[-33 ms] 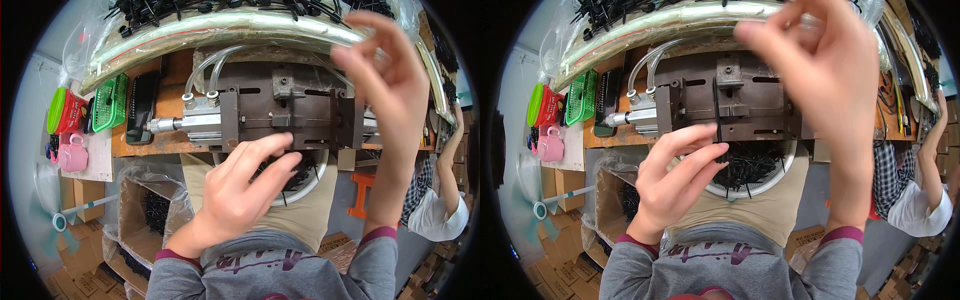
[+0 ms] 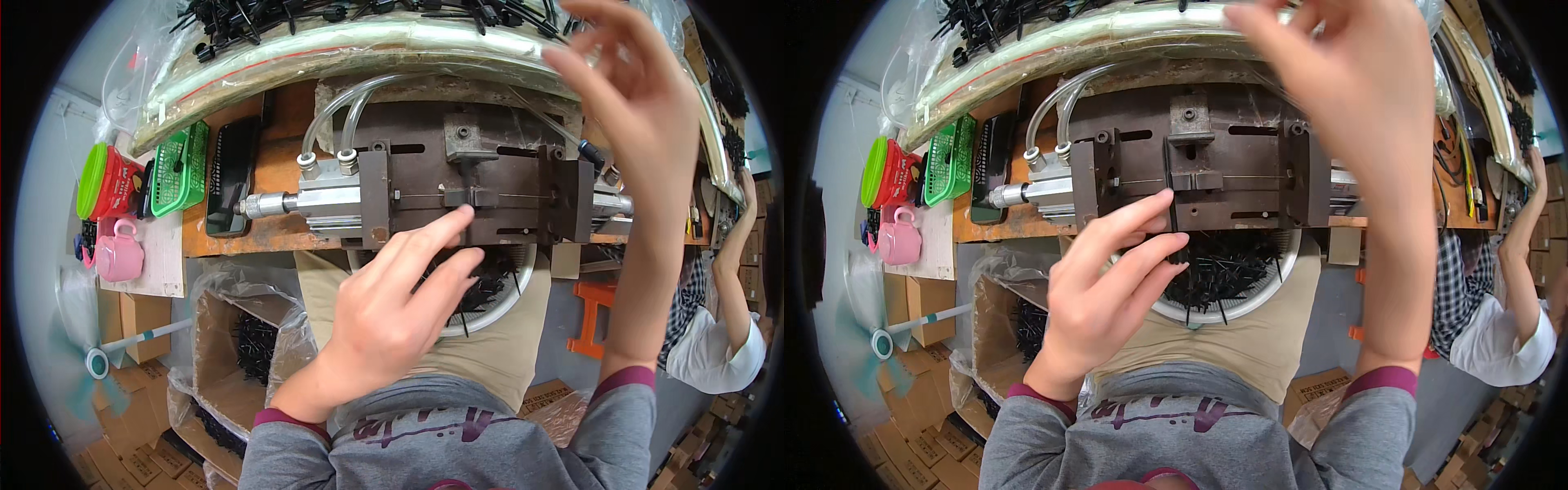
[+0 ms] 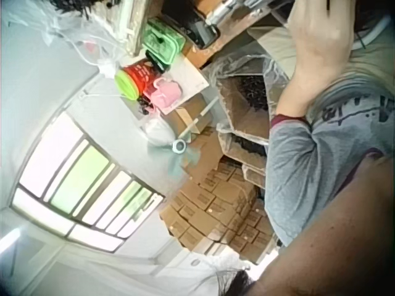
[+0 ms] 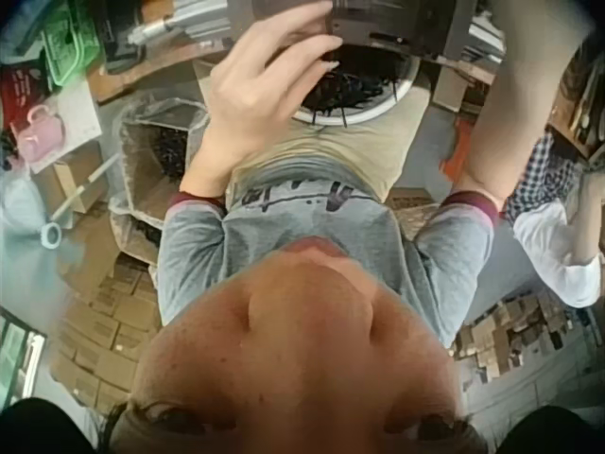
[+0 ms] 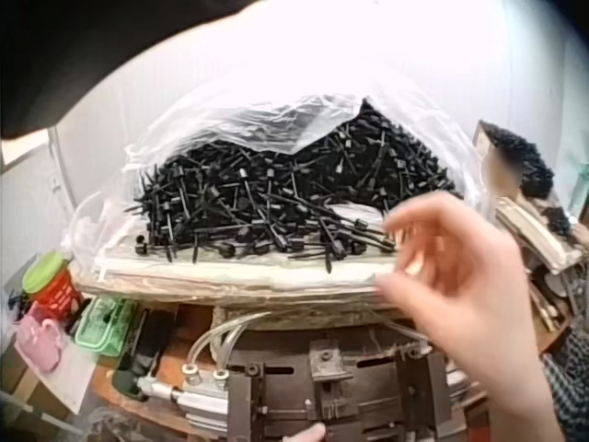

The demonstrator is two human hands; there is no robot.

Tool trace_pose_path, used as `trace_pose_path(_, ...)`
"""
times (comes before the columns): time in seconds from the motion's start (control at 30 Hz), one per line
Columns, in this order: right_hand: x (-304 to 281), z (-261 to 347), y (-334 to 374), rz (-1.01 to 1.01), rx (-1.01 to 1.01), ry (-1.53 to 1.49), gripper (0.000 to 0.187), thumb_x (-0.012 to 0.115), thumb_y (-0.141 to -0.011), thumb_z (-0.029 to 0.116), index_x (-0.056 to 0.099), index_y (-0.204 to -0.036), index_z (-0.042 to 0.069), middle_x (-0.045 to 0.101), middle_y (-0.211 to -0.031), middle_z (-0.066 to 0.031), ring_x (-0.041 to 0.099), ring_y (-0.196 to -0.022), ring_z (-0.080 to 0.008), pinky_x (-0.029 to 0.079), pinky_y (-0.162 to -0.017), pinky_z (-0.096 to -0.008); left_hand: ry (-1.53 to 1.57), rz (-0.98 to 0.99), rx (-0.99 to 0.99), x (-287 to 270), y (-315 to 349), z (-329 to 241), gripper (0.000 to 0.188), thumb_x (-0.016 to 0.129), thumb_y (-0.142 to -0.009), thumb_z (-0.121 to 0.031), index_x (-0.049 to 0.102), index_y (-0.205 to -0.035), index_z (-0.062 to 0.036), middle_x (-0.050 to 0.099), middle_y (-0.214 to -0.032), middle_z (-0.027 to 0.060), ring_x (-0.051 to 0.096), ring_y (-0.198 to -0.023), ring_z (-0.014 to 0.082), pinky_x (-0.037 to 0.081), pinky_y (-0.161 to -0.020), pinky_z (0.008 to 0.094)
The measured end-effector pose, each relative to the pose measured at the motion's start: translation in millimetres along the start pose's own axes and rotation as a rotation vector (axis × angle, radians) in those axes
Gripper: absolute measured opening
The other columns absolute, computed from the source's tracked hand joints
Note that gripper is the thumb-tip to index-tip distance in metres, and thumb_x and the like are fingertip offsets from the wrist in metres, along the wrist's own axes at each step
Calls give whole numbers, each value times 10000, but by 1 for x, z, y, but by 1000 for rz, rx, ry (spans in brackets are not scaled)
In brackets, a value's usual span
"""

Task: Assembling small black plastic connector components using a manual press jig at a workbench.

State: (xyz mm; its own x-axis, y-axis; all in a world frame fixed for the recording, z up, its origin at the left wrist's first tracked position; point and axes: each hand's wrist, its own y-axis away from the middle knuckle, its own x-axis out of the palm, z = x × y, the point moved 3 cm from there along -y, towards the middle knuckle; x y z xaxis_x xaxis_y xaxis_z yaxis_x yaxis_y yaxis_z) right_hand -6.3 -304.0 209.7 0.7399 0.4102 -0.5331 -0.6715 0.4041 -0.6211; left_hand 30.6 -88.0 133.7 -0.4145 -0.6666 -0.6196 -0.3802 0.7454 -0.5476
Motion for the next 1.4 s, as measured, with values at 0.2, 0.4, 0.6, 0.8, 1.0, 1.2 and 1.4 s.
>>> trace_pose_path(0.2, 23, -21, -82, 291, -68, 642, 479, 717, -720, 45, 626, -1188, 15, 688, -1141, -203, 657, -1067, -326, 530, -905, -397, -227, 134, 40, 27, 4, 9, 243, 772, -751, -67, 693, -974, -13, 652, -1320, 138, 700, -859, 250, 571, -804, 339)
trace_pose_path(0.4, 53, -58, -114, 487, -60, 889, 403, 679, -744, 79, 659, -1141, 13, 698, -1084, -223, 662, -1056, -384, 544, -895, -447, -263, 151, 22, 33, -3, 15, 236, 786, -737, -67, 703, -954, -23, 666, -1301, 139, 698, -750, 228, 565, -707, 316)
trace_pose_path(0.6, 31, -52, -115, 486, 23, 742, 245, 709, -789, 166, 715, -911, -46, 700, -878, -269, 697, -895, -386, 553, -817, -429, -263, 132, 8, 32, 2, 19, 246, 797, -727, -74, 713, -956, -38, 668, -1307, 118, 660, -640, 207, 542, -619, 298)
trace_pose_path(0.8, -21, -28, -101, 360, 25, 693, 280, 713, -861, 227, 675, -849, -51, 682, -748, -201, 666, -686, -302, 509, -659, -405, -223, 113, 34, 34, 1, 18, 246, 797, -733, -78, 717, -964, -45, 667, -1311, 110, 651, -620, 200, 538, -600, 293)
trace_pose_path(1.0, -23, -44, -86, 61, 176, 389, 272, 714, -893, 224, 661, -857, -40, 618, -663, -92, 587, -621, -153, 463, -587, -333, -175, 126, 33, 30, 4, 16, 260, 805, -743, -99, 716, -982, -49, 668, -1308, 112, 657, -623, 200, 543, -596, 288)
trace_pose_path(1.2, -40, -71, -60, -3, 9, 159, 220, 728, -935, 173, 702, -1116, 49, 676, -870, 32, 493, -669, -1, 391, -578, -200, 321, 136, -139, 7, -3, -4, 518, 856, -734, -58, 671, -1216, -19, 650, -1316, 165, 706, -761, 154, 585, -686, 258)
trace_pose_path(1.4, 14, 16, 64, 275, -306, -9, 239, 698, -736, -85, 638, -949, 6, 643, -813, -108, 671, -752, -256, 541, -674, -335, 964, -16, -581, 1, -3, 9, 562, 827, -708, 55, 661, -1245, 52, 673, -1222, 202, 712, -891, 191, 596, -757, 288)
